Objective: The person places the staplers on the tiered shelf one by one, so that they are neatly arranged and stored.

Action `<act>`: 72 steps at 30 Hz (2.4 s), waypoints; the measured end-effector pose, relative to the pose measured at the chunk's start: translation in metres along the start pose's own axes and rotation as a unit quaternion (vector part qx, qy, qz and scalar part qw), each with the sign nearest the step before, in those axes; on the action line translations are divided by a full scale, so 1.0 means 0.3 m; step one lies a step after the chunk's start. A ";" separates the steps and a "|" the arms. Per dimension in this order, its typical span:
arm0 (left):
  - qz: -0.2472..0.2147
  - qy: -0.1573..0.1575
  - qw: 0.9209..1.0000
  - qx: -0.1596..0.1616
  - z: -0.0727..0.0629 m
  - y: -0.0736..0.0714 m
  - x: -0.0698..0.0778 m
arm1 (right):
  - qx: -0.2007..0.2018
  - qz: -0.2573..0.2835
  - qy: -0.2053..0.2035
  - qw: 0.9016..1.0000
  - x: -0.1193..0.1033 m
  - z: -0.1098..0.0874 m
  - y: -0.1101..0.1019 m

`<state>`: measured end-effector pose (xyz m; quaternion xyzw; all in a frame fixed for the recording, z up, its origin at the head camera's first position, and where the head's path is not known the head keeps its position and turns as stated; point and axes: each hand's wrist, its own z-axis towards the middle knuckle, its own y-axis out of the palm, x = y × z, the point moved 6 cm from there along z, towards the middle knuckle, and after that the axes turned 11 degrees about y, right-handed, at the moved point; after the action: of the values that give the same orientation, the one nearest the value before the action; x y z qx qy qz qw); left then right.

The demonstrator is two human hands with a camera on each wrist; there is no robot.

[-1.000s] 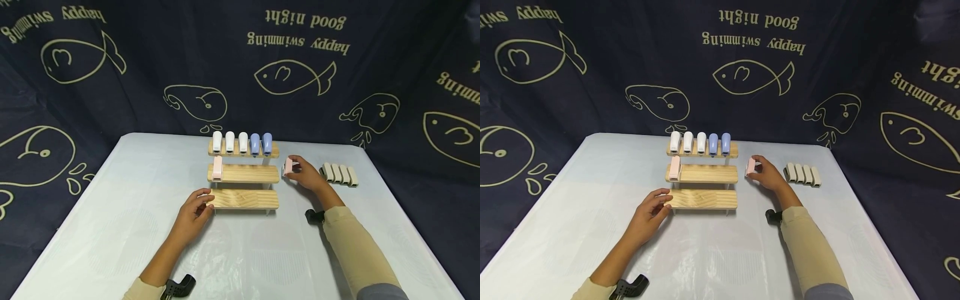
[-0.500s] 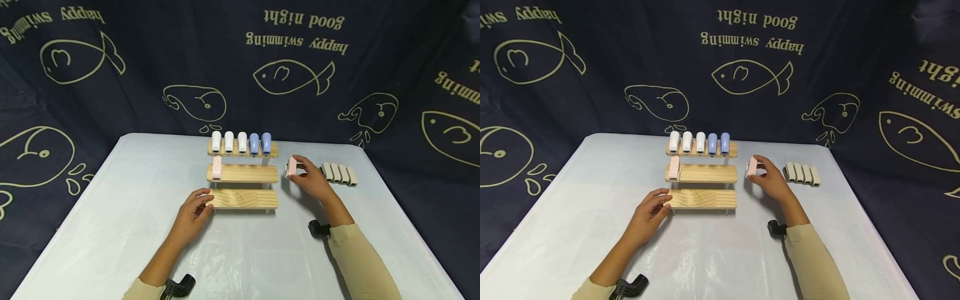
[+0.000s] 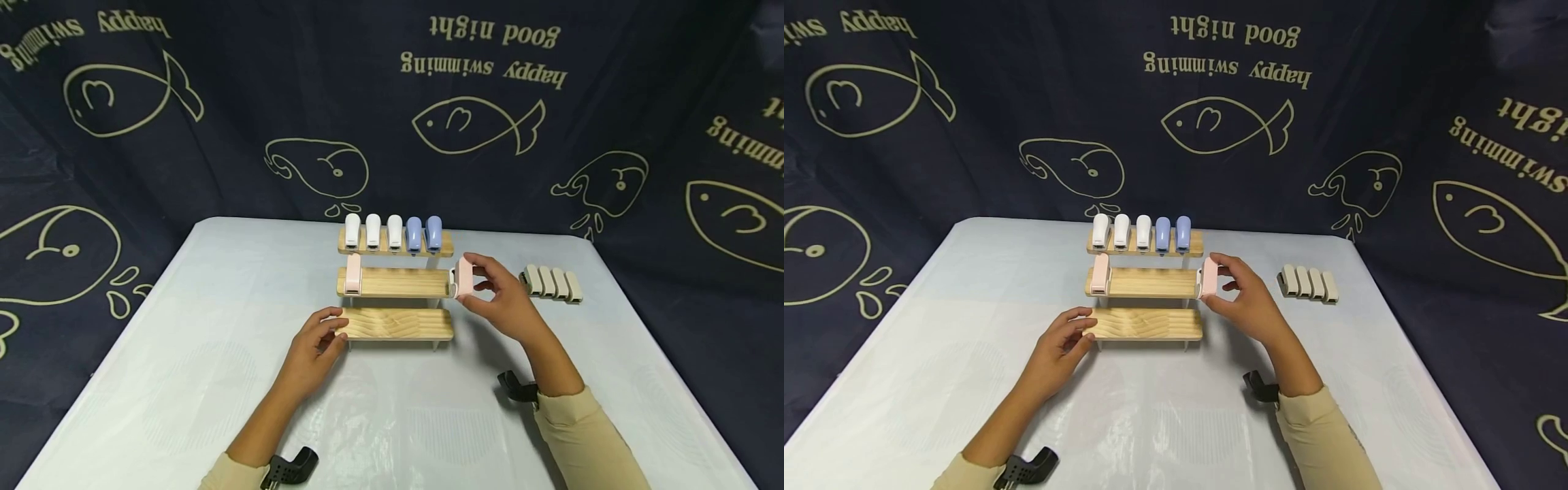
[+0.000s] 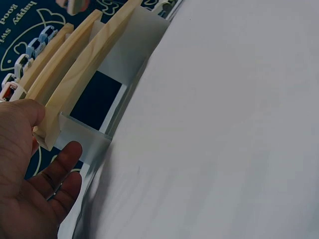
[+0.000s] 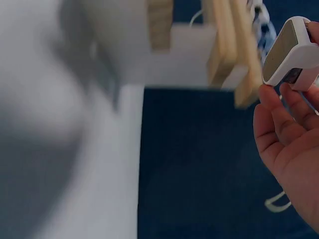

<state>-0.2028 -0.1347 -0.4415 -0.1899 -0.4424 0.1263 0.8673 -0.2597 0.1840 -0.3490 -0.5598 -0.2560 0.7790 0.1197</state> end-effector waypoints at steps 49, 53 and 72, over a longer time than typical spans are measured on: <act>0.003 -0.003 1.000 0.005 -0.003 -0.009 0.006 | -0.003 -0.079 -0.056 0.995 -0.168 0.114 0.414; 0.001 -0.003 1.000 0.004 0.000 -0.006 0.008 | 0.012 -0.086 -0.074 0.993 -0.169 0.114 0.414; 0.006 0.003 1.000 0.005 -0.001 -0.013 -0.002 | 0.089 -0.125 -0.075 0.985 -0.171 0.103 0.444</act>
<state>-0.2026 -0.1385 -0.4402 -0.1890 -0.4381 0.1334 0.8686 -0.2574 0.0396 -0.3711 -0.4508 -0.2623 0.8169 0.2462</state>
